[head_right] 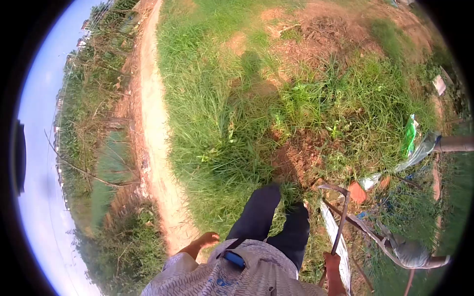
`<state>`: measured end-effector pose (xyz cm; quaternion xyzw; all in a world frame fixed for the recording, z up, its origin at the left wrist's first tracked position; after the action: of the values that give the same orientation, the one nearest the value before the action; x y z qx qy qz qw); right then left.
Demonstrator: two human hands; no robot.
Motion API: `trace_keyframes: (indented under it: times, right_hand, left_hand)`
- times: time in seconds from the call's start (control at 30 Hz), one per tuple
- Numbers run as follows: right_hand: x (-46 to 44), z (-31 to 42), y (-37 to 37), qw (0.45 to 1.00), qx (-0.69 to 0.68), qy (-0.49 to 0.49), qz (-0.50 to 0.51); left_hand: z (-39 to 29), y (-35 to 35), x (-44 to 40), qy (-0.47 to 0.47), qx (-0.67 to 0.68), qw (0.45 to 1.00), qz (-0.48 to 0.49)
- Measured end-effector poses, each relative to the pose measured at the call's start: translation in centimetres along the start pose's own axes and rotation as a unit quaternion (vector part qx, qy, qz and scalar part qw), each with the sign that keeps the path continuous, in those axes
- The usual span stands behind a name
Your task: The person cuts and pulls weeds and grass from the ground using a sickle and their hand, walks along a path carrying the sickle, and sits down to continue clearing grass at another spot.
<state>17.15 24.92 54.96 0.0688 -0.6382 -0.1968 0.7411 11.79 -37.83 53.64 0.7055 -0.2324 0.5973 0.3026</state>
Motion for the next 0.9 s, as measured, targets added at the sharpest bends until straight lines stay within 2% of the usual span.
trace_keyframes:
  times: [0.03, 0.07, 0.17, 0.23, 0.3, 0.37, 0.4, 0.43, 0.47, 0.53, 0.67, 0.77, 0.87, 0.9]
  right_hand:
    - [0.2, 0.1, 0.4, 1.000, -0.001, -0.001, -0.003]
    - [0.5, 0.2, 0.9, 1.000, 0.001, 0.000, -0.008]
    - [1.1, 0.7, 1.3, 1.000, -0.017, -0.025, 0.000]
    - [2.1, 1.8, 1.4, 0.999, 0.000, -0.045, -0.011]
    - [2.1, 2.9, 1.2, 0.998, -0.019, -0.063, -0.008]
    - [2.7, 5.1, 0.0, 0.996, -0.028, -0.079, -0.027]
    - [2.2, 5.2, -0.7, 0.994, -0.071, -0.086, 0.013]
    - [3.0, 6.0, -1.2, 0.995, -0.064, -0.081, 0.014]
    - [3.7, 8.0, -2.0, 0.995, -0.062, -0.072, 0.015]
    - [5.1, 11.2, -3.6, 0.993, -0.086, -0.077, 0.027]
    - [7.1, 17.2, -7.3, 0.991, -0.095, -0.086, 0.043]
    - [7.9, 21.6, -10.1, 0.992, -0.094, -0.067, 0.043]
    - [7.9, 26.0, -13.0, 0.992, -0.094, -0.061, 0.063]
    - [8.2, 28.2, -13.6, 0.994, -0.078, -0.046, 0.061]
  left_hand:
    - [-0.1, -1.2, 2.0, 0.045, 0.081, 0.996, 0.003]
    - [1.9, -2.7, 1.2, -0.031, 0.126, 0.991, 0.039]
    - [-0.7, -3.1, 2.1, -0.019, 0.043, 0.998, 0.050]
    - [-1.3, -2.2, 1.4, 0.048, 0.198, 0.978, 0.037]
    - [-3.9, 0.8, -0.1, -0.005, 0.308, 0.951, 0.005]
    - [-7.8, 4.2, -2.0, -0.005, 0.412, 0.911, 0.018]
    - [-8.5, 6.1, -4.2, -0.004, 0.448, 0.894, 0.028]
    - [-11.9, 8.9, -2.4, -0.089, 0.463, 0.882, -0.016]
    - [-13.1, 11.1, -3.6, -0.062, 0.511, 0.857, -0.013]
    - [-15.9, 15.1, -3.5, -0.082, 0.501, 0.859, -0.069]
    - [-18.7, 21.0, -3.9, -0.084, 0.511, 0.852, -0.071]
    - [-19.8, 24.2, -4.5, -0.066, 0.477, 0.874, -0.068]
    - [-20.2, 26.8, -4.7, -0.098, 0.534, 0.840, -0.026]
    - [-20.4, 27.6, -3.8, -0.097, 0.547, 0.830, -0.058]
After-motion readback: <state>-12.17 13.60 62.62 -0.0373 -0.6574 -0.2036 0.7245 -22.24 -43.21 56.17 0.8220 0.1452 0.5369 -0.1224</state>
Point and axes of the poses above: each hand's wrist, its own x-axis away from the middle knuckle, its own y-axis out of the back of the hand, z = x × y, the point moved 7 cm from there along -x, towards the middle knuckle, and after that the axes turned 3 degrees about y, right-handed, at the moved point
